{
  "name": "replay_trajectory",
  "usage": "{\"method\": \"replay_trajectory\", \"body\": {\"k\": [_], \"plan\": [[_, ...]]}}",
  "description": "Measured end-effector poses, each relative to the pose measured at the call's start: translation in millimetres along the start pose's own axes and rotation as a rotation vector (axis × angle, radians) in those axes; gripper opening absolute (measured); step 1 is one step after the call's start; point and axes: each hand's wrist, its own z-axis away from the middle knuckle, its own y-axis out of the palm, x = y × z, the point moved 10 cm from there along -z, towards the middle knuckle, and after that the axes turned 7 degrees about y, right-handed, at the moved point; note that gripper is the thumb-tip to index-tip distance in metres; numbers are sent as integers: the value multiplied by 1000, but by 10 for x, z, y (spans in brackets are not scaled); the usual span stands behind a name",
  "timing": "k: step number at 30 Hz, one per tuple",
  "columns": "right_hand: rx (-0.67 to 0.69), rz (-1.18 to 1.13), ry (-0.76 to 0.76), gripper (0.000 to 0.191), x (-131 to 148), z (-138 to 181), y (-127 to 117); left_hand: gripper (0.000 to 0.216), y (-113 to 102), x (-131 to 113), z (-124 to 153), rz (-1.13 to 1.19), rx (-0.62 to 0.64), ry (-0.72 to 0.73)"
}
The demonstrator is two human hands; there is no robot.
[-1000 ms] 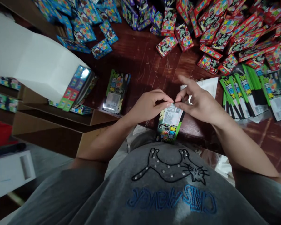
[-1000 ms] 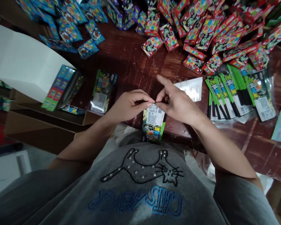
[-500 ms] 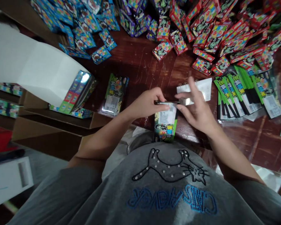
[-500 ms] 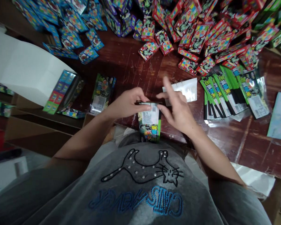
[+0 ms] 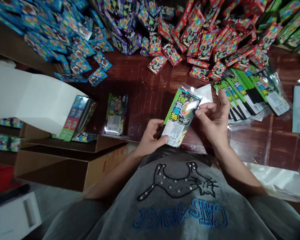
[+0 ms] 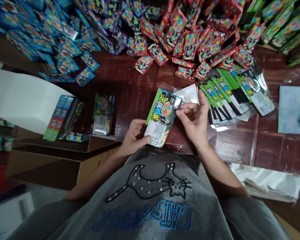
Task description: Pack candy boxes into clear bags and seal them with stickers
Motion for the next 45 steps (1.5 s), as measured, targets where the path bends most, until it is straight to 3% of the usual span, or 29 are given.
{"method": "replay_trajectory", "body": {"k": [4, 6, 8, 10, 15, 19, 24, 29, 36, 40, 45], "plan": [[-31, 59, -82, 88, 37, -60, 7, 63, 210, -107, -68, 137, 146, 58], [29, 83, -90, 90, 61, -30, 94, 78, 270, -149, -133, 166, 189, 46], [138, 116, -56, 93, 61, 41, 212, 81, 231, -208, -212, 142, 149, 62], [235, 150, -11, 95, 48, 138, 287, 69, 160, -283, -270, 99, 92, 101], [338, 186, -2, 85, 72, 305, 305, 35, 99, -399, -325, -50, 92, 154], [306, 211, -3, 86, 66, 283, 324, 9, -20, -585, -410, -158, 5, 330], [317, 161, 8, 94, 87, 238, 380, 21, -143, -467, -511, -11, -70, 220], [368, 211, 21, 89, 205, 212, 416, 19, -94, -544, -535, -112, 23, 164], [358, 118, 207, 95, 178, 30, 499, 16, -128, -655, -677, -145, 45, 14], [339, 14, 273, 104, 146, -2, 445, 22, -111, -651, -700, -89, 129, 34], [432, 52, 218, 84, 263, -16, 337, 17, -74, -684, -633, -32, 151, 182]]}}
